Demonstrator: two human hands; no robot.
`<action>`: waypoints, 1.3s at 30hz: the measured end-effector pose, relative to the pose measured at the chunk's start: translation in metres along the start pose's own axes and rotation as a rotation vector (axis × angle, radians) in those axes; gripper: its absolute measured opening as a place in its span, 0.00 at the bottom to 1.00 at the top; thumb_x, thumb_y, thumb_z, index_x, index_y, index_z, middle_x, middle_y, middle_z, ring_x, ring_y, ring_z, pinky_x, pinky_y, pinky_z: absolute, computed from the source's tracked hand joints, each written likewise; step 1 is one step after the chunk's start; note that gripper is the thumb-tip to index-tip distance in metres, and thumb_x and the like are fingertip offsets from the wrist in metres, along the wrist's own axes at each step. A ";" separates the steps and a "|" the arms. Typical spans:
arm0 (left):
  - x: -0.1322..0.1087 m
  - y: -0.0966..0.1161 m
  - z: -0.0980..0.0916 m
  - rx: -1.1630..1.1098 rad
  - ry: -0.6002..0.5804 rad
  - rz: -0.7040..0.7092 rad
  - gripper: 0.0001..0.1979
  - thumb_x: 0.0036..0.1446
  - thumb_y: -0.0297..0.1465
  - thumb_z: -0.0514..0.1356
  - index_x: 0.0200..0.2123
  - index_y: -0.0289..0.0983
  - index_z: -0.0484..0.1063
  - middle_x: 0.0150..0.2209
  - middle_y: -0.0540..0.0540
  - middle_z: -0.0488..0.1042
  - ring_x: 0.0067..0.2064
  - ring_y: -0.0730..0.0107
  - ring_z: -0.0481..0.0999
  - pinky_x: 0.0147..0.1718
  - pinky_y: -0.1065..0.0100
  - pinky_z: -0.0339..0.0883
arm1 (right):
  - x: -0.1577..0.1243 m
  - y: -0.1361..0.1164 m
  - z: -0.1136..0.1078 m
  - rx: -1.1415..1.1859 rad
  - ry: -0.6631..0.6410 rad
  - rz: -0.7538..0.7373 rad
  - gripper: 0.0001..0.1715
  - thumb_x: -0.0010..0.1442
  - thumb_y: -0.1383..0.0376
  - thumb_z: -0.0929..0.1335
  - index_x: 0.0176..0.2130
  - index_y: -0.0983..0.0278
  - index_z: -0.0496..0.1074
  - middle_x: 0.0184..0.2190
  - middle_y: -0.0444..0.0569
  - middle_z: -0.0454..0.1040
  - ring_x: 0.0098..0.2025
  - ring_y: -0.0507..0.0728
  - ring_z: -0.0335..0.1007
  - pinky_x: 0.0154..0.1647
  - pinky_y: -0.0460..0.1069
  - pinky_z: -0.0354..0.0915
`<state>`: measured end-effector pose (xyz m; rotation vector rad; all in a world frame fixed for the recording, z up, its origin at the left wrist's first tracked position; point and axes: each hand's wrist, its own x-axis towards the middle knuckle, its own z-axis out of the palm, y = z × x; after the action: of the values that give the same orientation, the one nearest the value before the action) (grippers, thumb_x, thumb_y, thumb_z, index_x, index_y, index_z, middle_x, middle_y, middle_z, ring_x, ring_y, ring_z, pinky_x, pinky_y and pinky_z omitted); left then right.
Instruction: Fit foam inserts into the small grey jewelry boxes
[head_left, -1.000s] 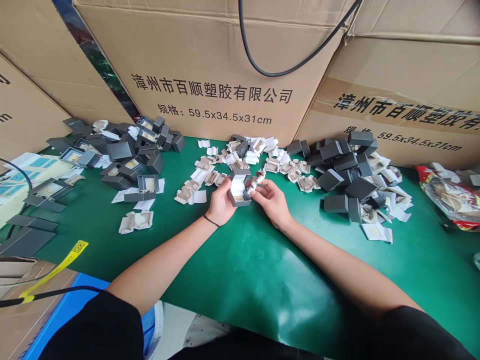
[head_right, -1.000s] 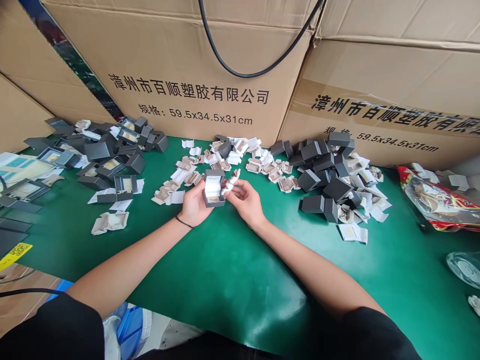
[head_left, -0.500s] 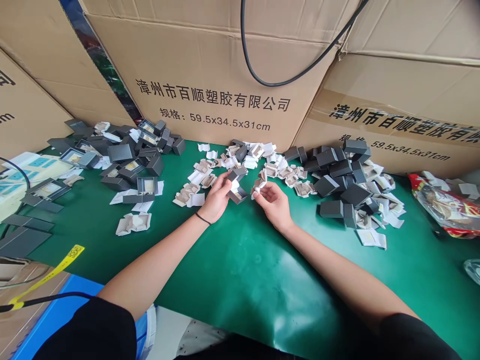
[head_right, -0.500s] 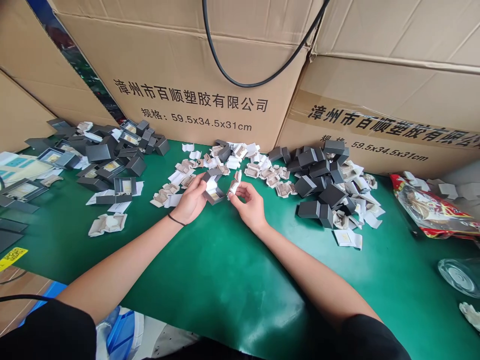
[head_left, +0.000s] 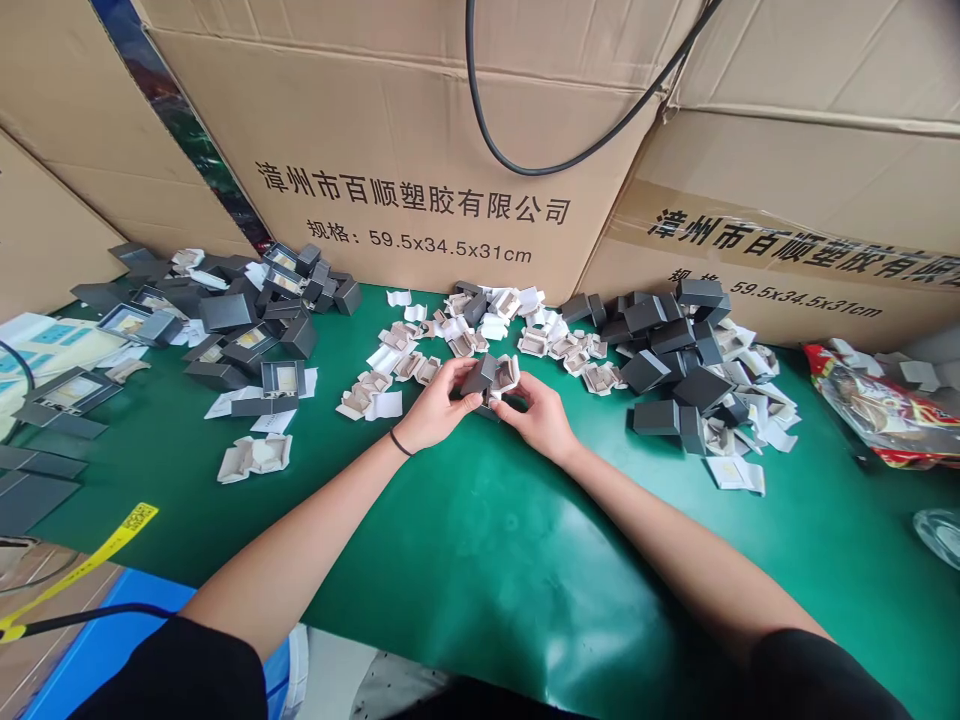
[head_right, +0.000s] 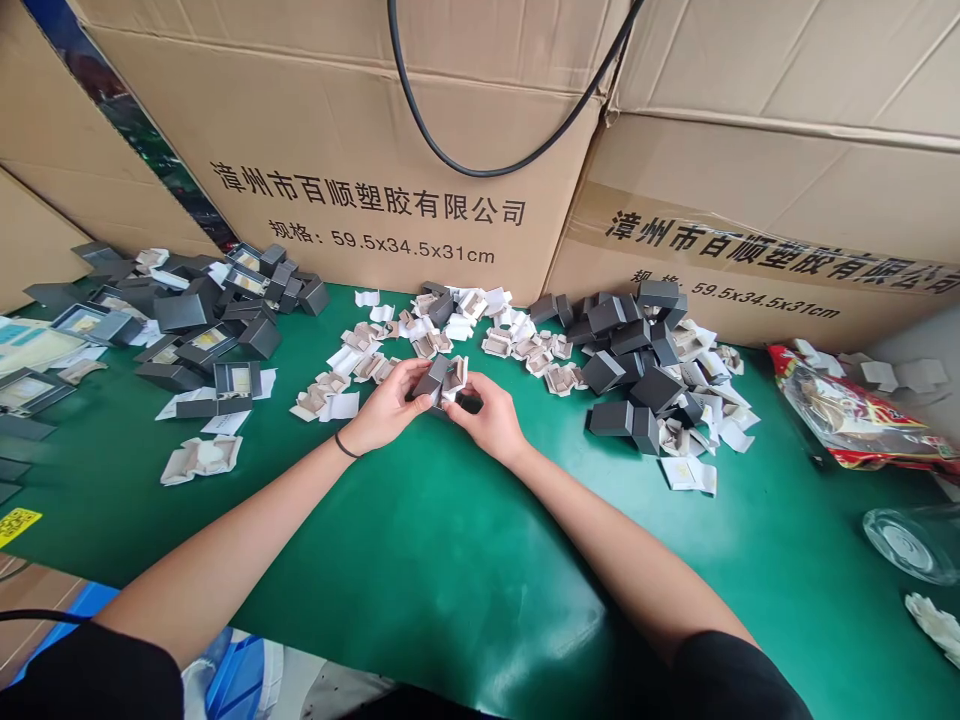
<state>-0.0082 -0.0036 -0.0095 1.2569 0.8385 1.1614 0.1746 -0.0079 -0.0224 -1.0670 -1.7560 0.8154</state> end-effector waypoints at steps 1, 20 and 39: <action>0.000 0.000 0.000 0.003 0.005 0.002 0.24 0.44 0.28 0.68 0.47 0.37 0.69 0.51 0.39 0.68 0.56 0.55 0.66 0.58 0.57 0.54 | 0.000 -0.002 -0.001 -0.049 -0.003 -0.013 0.15 0.54 0.58 0.68 0.41 0.60 0.70 0.38 0.48 0.74 0.38 0.56 0.70 0.42 0.53 0.68; 0.003 -0.003 -0.006 0.241 -0.114 0.064 0.25 0.50 0.32 0.64 0.51 0.38 0.63 0.54 0.39 0.65 0.57 0.56 0.64 0.56 0.58 0.57 | 0.004 -0.003 -0.016 -0.294 -0.231 -0.218 0.11 0.58 0.61 0.66 0.41 0.62 0.71 0.41 0.52 0.67 0.42 0.57 0.67 0.45 0.52 0.66; 0.007 -0.005 -0.011 0.289 -0.153 0.001 0.27 0.52 0.35 0.62 0.53 0.36 0.57 0.52 0.38 0.66 0.55 0.58 0.67 0.54 0.56 0.61 | -0.005 0.000 -0.012 -0.460 -0.189 -0.286 0.13 0.63 0.62 0.60 0.46 0.64 0.65 0.44 0.54 0.68 0.45 0.59 0.62 0.47 0.55 0.63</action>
<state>-0.0157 0.0063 -0.0156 1.5620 0.9129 0.9532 0.1871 -0.0113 -0.0194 -1.0152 -2.2634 0.3481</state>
